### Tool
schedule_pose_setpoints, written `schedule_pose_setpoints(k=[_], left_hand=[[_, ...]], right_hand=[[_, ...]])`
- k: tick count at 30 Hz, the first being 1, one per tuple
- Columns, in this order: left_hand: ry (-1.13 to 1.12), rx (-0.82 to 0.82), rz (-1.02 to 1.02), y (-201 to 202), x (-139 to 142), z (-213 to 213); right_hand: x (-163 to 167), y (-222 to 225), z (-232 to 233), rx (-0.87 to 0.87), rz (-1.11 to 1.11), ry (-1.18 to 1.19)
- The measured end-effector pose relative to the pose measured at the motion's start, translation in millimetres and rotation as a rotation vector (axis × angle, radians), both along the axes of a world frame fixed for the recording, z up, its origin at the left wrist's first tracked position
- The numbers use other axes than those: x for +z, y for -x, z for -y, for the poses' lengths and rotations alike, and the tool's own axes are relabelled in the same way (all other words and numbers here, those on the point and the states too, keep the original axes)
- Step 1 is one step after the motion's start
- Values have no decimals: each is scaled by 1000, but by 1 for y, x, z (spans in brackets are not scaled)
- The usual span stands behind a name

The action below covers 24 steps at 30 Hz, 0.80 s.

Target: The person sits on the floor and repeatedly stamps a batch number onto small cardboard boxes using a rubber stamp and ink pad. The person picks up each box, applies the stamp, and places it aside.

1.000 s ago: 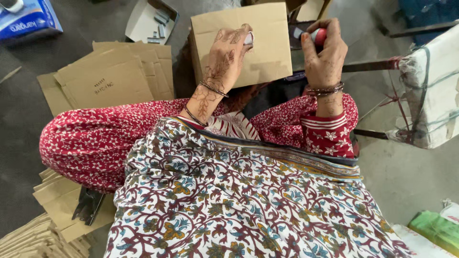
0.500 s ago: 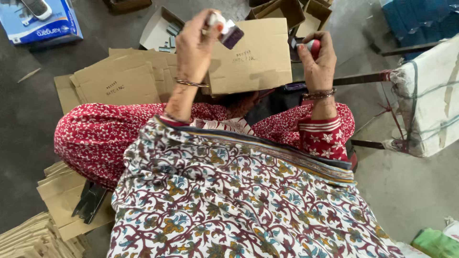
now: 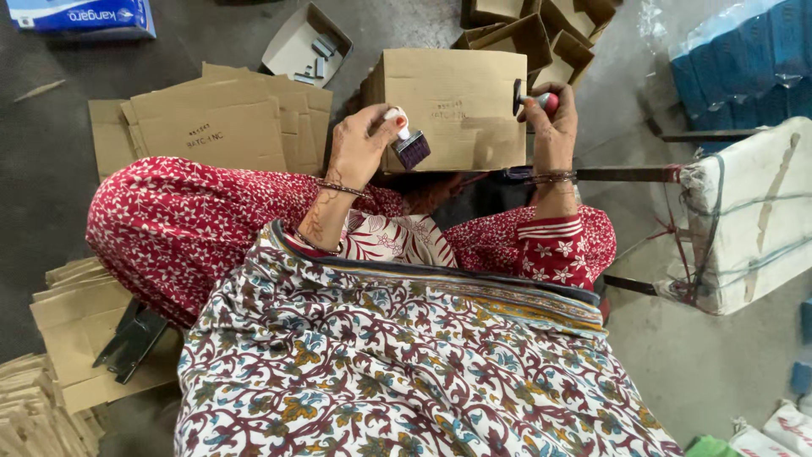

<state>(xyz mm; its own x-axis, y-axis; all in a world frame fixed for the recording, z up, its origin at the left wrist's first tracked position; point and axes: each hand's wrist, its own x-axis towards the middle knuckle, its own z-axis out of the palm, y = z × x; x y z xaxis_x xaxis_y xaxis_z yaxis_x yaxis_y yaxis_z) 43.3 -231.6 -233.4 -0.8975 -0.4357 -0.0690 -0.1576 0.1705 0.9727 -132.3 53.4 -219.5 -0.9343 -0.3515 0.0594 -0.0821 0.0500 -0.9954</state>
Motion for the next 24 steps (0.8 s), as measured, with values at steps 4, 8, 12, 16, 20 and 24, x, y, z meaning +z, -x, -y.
schedule_pose_setpoints(k=[4, 8, 12, 16, 20, 24], left_hand=[[-181, 23, -32, 1, -2, 2], [-191, 61, -71, 1, -6, 1], [-387, 54, -128, 2, -4, 5], [-424, 107, -104, -4, 8, 34], [-220, 274, 23, -26, 24, 92], [156, 440, 50, -62, 37, 151]], right_hand=[[10, 3, -5, -101, 187, 189], [34, -2, -14, -78, 282, 378], [57, -8, -6, -99, 302, 438], [68, -8, 27, -30, 264, 472], [59, -4, 99, 101, 280, 497], [35, -14, 196, 131, 348, 436]])
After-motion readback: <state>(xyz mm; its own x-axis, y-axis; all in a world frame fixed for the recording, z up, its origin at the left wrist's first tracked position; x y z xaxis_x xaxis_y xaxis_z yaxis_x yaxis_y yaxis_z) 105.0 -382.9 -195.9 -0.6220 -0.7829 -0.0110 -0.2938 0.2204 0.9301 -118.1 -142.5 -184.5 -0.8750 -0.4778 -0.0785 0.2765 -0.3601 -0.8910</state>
